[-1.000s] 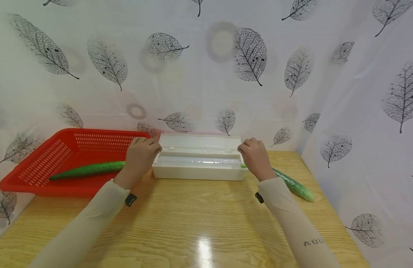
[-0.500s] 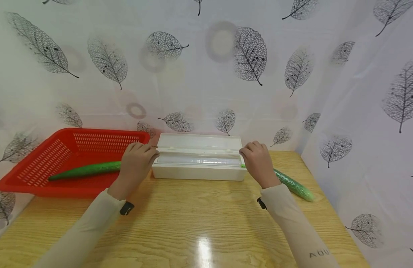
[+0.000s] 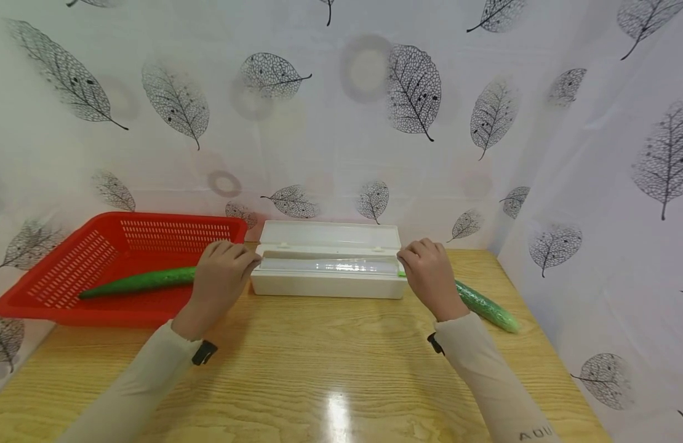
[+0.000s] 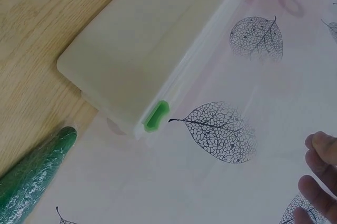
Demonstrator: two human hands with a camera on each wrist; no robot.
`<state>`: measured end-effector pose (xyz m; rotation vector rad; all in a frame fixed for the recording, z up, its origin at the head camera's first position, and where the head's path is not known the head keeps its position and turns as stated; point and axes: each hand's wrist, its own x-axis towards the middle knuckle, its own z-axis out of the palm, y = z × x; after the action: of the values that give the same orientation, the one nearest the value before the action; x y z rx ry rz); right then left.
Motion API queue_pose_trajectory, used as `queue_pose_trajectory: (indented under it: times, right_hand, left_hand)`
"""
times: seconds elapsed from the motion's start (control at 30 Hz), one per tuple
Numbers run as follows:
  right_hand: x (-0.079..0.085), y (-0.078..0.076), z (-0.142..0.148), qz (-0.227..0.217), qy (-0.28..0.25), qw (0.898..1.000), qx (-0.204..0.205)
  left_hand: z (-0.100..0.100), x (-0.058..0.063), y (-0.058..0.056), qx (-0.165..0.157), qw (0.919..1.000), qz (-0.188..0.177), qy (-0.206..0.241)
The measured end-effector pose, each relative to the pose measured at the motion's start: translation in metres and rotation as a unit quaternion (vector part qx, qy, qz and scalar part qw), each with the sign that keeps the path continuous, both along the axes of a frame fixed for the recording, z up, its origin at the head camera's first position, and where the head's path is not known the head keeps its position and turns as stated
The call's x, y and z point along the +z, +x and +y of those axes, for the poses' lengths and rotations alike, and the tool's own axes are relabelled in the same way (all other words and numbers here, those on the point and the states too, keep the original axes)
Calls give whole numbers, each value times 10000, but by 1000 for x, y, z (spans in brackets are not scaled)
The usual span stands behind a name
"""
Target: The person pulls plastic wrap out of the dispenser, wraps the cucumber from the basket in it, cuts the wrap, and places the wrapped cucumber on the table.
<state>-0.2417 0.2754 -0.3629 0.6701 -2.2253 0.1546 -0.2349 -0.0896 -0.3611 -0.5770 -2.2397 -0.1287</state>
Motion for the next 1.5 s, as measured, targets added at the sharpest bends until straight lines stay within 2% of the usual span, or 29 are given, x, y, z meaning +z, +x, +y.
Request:
queue_pose_trajectory:
  times: [0.23,0.67,1.13,1.5]
  right_hand:
    - [-1,7,1,209,35,9997,135]
    - [-1,16,0,325,96,9992,208]
    - [3,27,1,375,231,9982,397]
    - [3,36,2,315,253,9982,454]
  left_hand:
    - [-2,-4,6,2,9998,154,-80]
    - [-3,-2,19,-76,9999,-91,-36]
    - [-5,-2,24,-201,9998,93,-13]
    - [-7,-5,27,-307,9985,445,-70]
